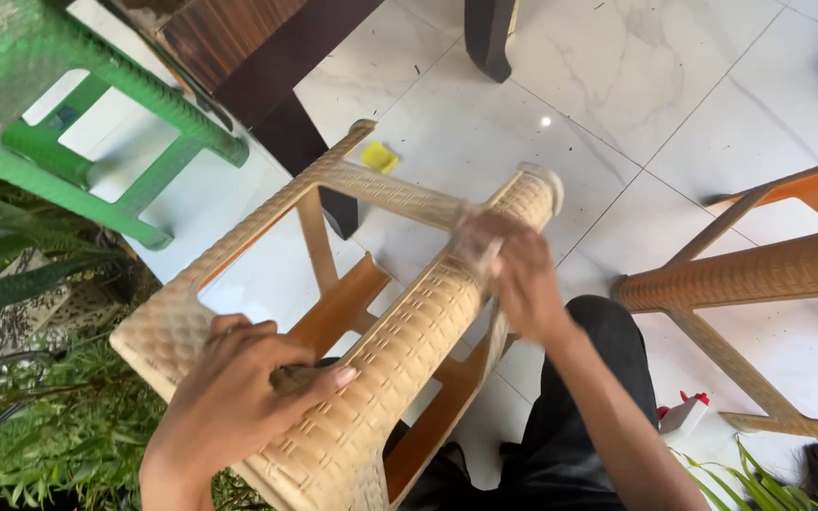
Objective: Wipe and clean plastic stools using a cloth and spray.
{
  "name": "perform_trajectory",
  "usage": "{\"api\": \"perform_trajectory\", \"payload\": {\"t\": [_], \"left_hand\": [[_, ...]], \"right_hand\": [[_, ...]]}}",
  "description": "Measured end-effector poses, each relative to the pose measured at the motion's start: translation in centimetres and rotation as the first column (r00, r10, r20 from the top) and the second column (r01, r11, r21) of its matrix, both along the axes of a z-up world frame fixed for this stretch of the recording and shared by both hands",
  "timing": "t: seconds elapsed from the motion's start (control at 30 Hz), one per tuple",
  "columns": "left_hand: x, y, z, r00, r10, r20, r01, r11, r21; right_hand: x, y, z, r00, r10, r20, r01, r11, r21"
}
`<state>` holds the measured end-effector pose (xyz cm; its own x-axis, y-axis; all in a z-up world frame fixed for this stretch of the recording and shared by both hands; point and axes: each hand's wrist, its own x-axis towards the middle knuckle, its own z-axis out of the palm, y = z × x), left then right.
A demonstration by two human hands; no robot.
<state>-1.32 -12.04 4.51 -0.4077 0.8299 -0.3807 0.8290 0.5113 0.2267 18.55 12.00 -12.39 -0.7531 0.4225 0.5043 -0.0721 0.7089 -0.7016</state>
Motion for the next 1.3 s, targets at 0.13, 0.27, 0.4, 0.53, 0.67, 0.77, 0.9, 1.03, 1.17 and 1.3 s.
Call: {"api": "perform_trajectory", "payload": {"t": [0.13, 0.27, 0.4, 0.53, 0.67, 0.77, 0.9, 1.03, 1.17, 1.3], "left_hand": [[1.1, 0.8, 0.3, 0.998, 0.052, 0.037, -0.048, 0.993, -0.108], [1.4, 2.0, 0.4, 0.998, 0.057, 0.034, -0.054, 0.994, -0.099], [1.6, 1.3, -1.4, 0.993, -0.036, 0.111, 0.050, 0.991, -0.127], [2.7, 2.4, 0.5, 0.998, -0.010, 0.055, 0.027, 0.950, -0.311], [2.1, 1.4, -0.9, 1.000, 0.007, 0.012, -0.006, 0.997, -0.076], [3.3, 3.1, 0.3, 0.999, -0.042, 0.019, 0.043, 0.997, -0.070], [3.7, 3.4, 0.0, 0.997, -0.055, 0.045, 0.062, 0.981, -0.182], [4.9, 3.8, -0.3, 0.990, -0.126, 0.061, 0.130, 0.989, -0.074], [8.0, 5.5, 0.3, 0.978, -0.206, 0.034, 0.206, 0.978, 0.020], [8.8, 7.5, 0.8, 0.978, -0.179, 0.112, 0.196, 0.967, -0.165]], "right_hand": [[-1.3, 4.5, -3.7, 0.963, -0.263, -0.052, 0.261, 0.965, -0.040], [-0.3, -1.2, -1.4, 0.995, -0.075, 0.062, 0.084, 0.984, -0.157], [1.5, -6.2, 5.1, 0.977, 0.208, -0.046, -0.205, 0.977, 0.066], [1.2, -2.0, 1.0, 0.980, 0.179, -0.087, -0.173, 0.982, 0.081], [0.0, 6.3, -5.3, 0.998, 0.001, -0.070, -0.005, 0.999, -0.054], [-0.5, 10.4, -10.6, 0.957, -0.199, 0.210, 0.245, 0.944, -0.220], [-0.1, 9.2, -10.0, 0.954, -0.235, 0.188, 0.247, 0.968, -0.042], [2.2, 6.1, -3.9, 0.993, -0.003, 0.122, 0.046, 0.934, -0.354], [1.3, 5.7, -0.4, 0.935, 0.318, 0.154, -0.256, 0.909, -0.328], [-1.7, 7.3, -1.2, 0.913, 0.351, 0.208, -0.313, 0.930, -0.193]]}}
